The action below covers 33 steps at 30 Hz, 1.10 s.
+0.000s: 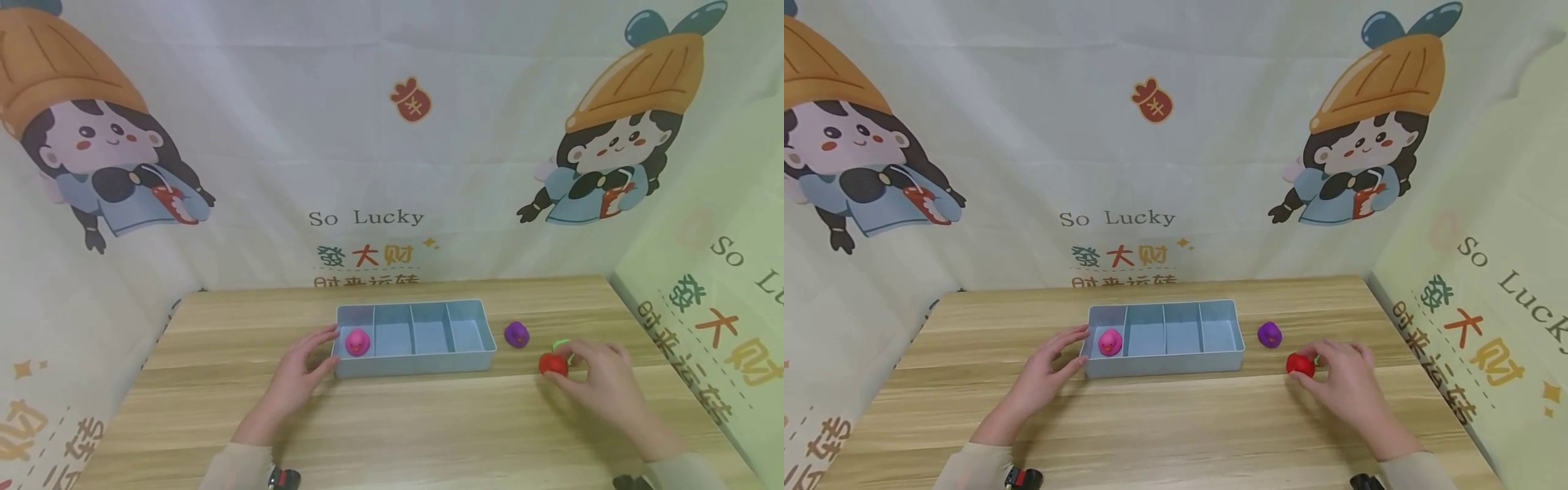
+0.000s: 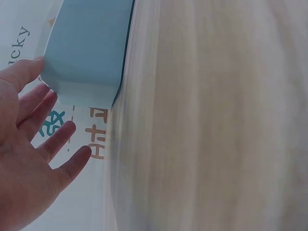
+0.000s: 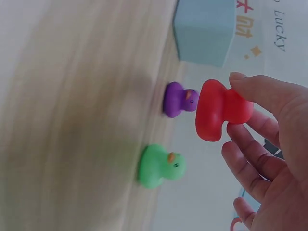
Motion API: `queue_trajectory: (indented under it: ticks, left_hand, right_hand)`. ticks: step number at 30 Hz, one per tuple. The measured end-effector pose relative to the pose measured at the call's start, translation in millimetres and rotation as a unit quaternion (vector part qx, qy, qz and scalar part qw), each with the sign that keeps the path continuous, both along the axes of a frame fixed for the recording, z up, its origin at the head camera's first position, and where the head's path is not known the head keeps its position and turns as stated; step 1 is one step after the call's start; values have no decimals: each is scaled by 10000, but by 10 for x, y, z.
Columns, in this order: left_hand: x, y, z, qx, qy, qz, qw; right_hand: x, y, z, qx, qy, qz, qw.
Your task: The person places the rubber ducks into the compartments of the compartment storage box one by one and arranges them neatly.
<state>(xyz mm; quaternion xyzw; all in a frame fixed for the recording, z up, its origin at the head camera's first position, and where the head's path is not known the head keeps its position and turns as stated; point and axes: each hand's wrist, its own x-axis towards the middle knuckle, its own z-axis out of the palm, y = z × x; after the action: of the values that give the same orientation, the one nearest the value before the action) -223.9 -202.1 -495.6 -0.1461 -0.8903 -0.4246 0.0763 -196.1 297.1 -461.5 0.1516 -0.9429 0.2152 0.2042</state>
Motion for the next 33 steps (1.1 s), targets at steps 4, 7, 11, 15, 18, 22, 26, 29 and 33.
queue_trajectory:
  ticks: [4,7,11,15,18,22,26,29,33]
  left_hand:
    - [-7,-5,3,23,-49,23,10000]
    - [-10,-9,2,15,-63,37,10000]
    - [-14,-13,-11,-16,-73,33,10000]
    - [-16,-11,-25,-10,-72,12,10000]
    - [-17,-10,-32,30,-54,-9,10000]
    - [-17,-10,-33,76,-28,-19,10000]
    - [-12,-9,-23,66,-42,-5,10000]
    - [-1,-6,-3,47,-66,22,10000]
    - [0,2,10,59,-67,17,10000]
  right_hand:
    - [-58,-83,91,-8,69,80,9999]
    - [-95,-152,151,-8,36,123,9999]
    - [-144,-236,190,18,78,207,9998]
    - [-184,-318,206,-31,207,319,9993]
    - [-208,-382,222,-78,275,388,9988]
    - [-254,-473,244,-84,344,528,9980]
    - [-295,-569,274,-132,511,695,9962]
    - [-317,-653,308,-196,482,784,9956]
    - [-344,-773,336,-322,283,882,9952]
